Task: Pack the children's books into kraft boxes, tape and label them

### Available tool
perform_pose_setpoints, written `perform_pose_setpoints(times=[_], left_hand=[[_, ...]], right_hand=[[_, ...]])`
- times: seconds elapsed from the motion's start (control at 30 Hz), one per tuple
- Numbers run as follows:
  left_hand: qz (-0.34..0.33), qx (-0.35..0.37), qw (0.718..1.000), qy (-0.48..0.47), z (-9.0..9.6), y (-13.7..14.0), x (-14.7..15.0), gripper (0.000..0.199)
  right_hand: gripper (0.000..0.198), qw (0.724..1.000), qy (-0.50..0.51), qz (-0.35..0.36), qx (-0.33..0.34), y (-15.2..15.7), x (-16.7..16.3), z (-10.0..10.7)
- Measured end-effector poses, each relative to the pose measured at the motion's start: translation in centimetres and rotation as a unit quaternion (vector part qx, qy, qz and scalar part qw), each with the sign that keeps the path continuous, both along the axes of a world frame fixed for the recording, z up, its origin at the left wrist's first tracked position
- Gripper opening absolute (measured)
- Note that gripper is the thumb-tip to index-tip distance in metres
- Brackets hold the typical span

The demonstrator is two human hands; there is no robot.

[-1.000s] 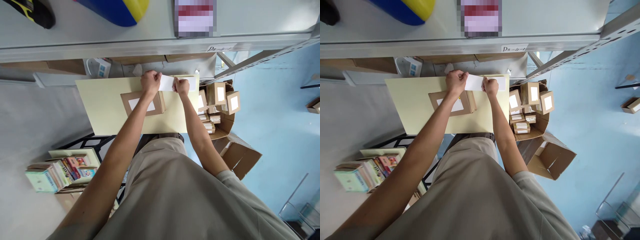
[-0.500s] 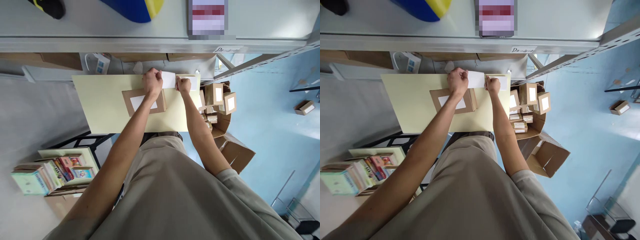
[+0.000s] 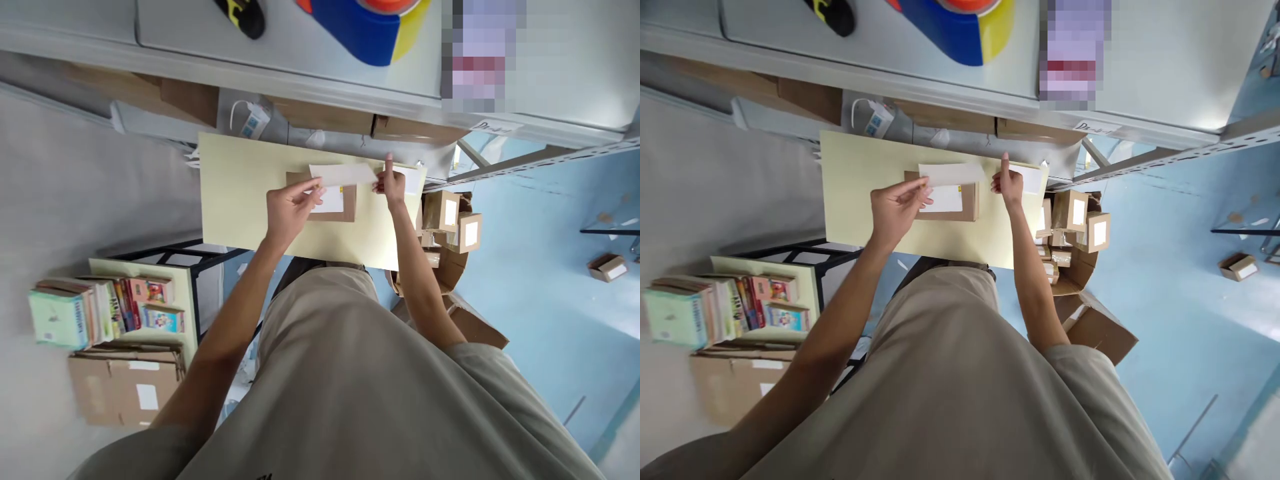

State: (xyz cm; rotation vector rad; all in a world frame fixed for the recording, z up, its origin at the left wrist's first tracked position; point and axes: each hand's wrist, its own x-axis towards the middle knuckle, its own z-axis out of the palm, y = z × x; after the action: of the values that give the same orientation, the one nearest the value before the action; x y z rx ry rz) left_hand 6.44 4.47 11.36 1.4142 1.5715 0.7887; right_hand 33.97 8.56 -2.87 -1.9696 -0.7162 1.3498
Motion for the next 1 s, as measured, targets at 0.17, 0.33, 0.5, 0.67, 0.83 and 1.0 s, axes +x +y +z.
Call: perform_pose_setpoints(times=[0.17, 0.33, 0.5, 0.67, 0.83, 1.0], left_hand=[[-0.013, -0.029, 0.998, -0.049, -0.4, -3.7, -1.4, 0.048], [-0.037, -0.044, 0.990, -0.132, 0.6, -4.8, -2.4, 0.063], [-0.069, -0.085, 0.970, -0.216, 2.6, -4.0, -5.0, 0.045], [-0.091, -0.095, 0.966, -0.221, 4.3, -3.0, -8.1, 0.030], [-0.109, -0.092, 0.962, -0.231, 4.9, -2.2, -12.4, 0.036], [-0.122, -0.094, 0.959, -0.236, 4.5, -1.4, -17.3, 0.034]], right_hand=[[0.072, 0.986, 0.105, 0.071, 0.107, -7.1, -4.8, 6.7], [0.069, 0.979, 0.129, 0.023, 0.155, -9.6, -6.8, 11.5], [0.064, 0.981, 0.073, 0.033, 0.177, -9.3, -7.4, 15.4], [0.062, 0.979, 0.028, 0.061, 0.191, -9.4, -10.6, 18.4], [0.064, 0.980, -0.014, 0.060, 0.187, -9.2, -14.9, 20.2], [0.066, 0.979, -0.031, 0.049, 0.197, -8.6, -19.4, 21.5]])
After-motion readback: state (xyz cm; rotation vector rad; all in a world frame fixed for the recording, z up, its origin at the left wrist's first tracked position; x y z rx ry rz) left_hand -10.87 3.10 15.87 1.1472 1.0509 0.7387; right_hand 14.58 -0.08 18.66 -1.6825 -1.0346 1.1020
